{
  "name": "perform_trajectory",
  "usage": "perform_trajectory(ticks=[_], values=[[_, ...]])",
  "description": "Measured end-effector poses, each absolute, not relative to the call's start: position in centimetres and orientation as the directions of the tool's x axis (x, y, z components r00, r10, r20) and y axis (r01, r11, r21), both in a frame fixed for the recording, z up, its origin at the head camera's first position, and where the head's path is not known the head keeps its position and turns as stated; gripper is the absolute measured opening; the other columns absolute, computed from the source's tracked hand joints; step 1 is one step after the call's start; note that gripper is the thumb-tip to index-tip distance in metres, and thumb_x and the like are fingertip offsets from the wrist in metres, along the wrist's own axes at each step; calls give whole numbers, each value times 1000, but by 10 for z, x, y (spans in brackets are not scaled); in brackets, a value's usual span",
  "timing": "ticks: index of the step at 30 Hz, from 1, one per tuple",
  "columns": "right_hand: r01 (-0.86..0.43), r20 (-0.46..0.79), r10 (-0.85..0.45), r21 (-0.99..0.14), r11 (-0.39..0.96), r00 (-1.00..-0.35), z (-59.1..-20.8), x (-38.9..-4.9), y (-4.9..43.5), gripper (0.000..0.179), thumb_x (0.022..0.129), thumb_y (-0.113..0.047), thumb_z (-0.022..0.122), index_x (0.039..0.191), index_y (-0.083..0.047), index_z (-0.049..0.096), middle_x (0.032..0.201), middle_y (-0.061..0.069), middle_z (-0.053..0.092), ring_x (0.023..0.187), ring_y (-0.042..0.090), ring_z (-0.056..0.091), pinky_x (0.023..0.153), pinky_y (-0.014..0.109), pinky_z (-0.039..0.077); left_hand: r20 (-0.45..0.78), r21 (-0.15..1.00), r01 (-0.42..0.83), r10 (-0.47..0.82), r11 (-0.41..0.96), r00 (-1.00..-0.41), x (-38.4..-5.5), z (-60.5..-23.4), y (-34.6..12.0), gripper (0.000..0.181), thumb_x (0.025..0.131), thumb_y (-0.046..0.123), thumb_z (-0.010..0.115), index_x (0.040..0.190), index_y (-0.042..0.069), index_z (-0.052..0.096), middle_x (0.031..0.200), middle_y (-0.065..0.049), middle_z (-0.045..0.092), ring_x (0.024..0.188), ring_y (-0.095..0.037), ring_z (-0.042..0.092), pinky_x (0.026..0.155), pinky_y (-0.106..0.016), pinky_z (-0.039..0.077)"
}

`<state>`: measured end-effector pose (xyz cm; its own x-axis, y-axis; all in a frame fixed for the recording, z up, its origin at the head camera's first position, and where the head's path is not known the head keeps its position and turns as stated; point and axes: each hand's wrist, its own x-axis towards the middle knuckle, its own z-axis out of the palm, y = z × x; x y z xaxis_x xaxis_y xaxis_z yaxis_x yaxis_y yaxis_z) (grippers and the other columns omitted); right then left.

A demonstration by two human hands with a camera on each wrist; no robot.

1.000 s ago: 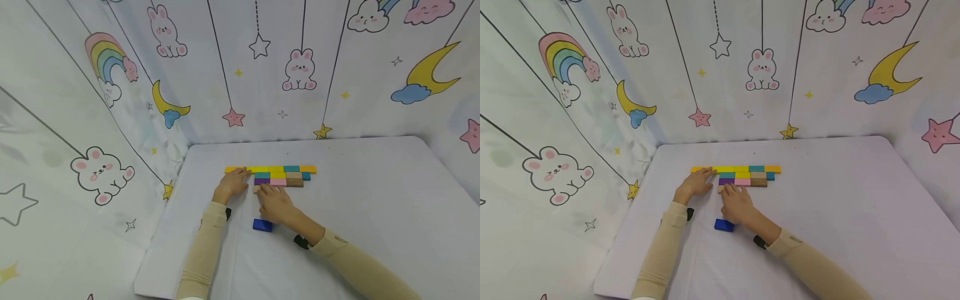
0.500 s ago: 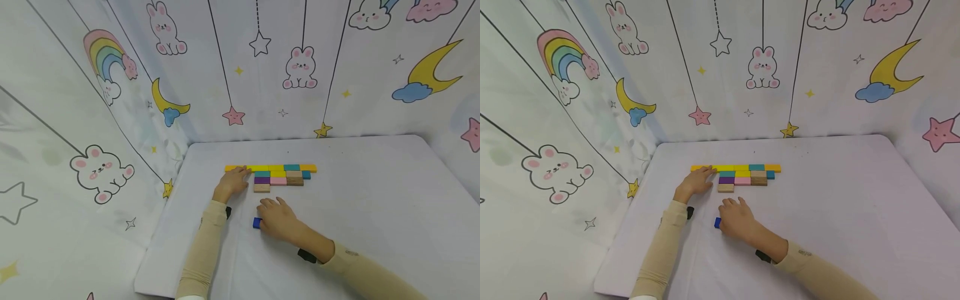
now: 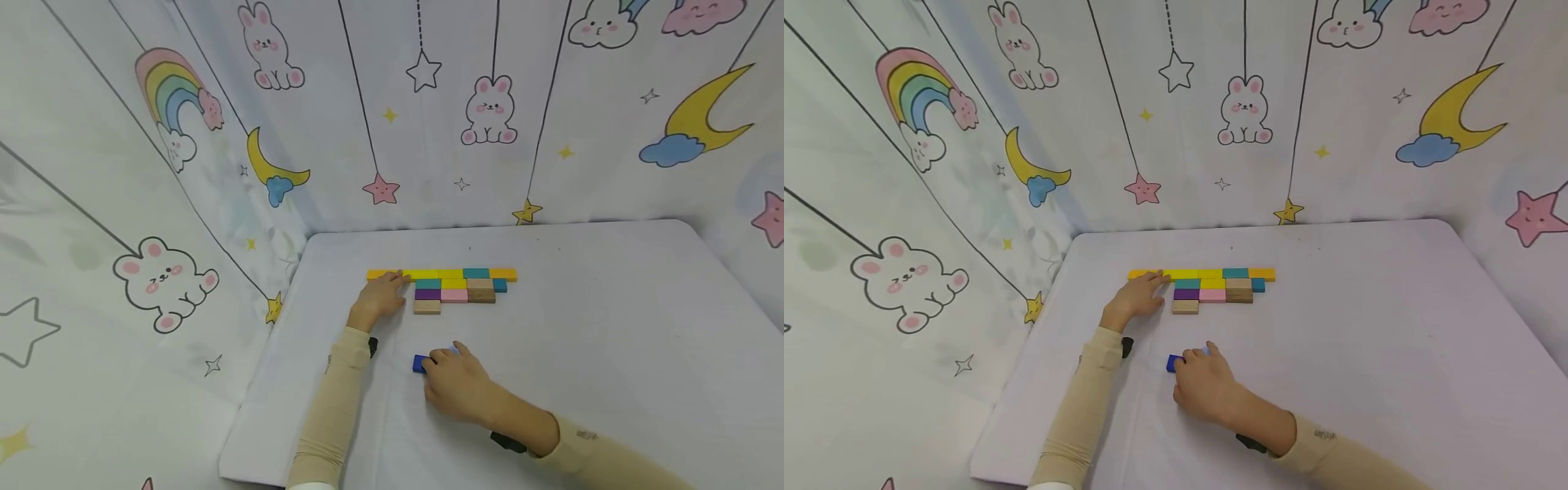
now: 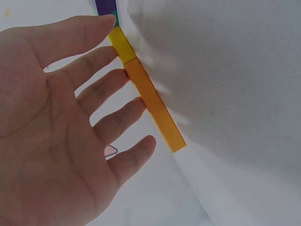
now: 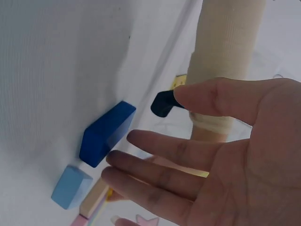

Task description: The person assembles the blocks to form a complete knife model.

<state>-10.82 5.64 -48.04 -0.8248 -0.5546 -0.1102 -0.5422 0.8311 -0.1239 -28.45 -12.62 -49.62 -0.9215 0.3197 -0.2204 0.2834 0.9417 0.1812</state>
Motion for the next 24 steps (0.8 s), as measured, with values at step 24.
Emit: perform_trajectory(ticks=[24], values=[[-600,-40,-598,34,800,-800,-490,-80,43,60,95,-44,73,131,4,68,128,25,68,122,38,65,105,50,54,-207,170,300,332,939,-920,-287,-503,-126,57,106,27,61,160,21,45,169,-4,34,154,-28,35,124,-49,34]])
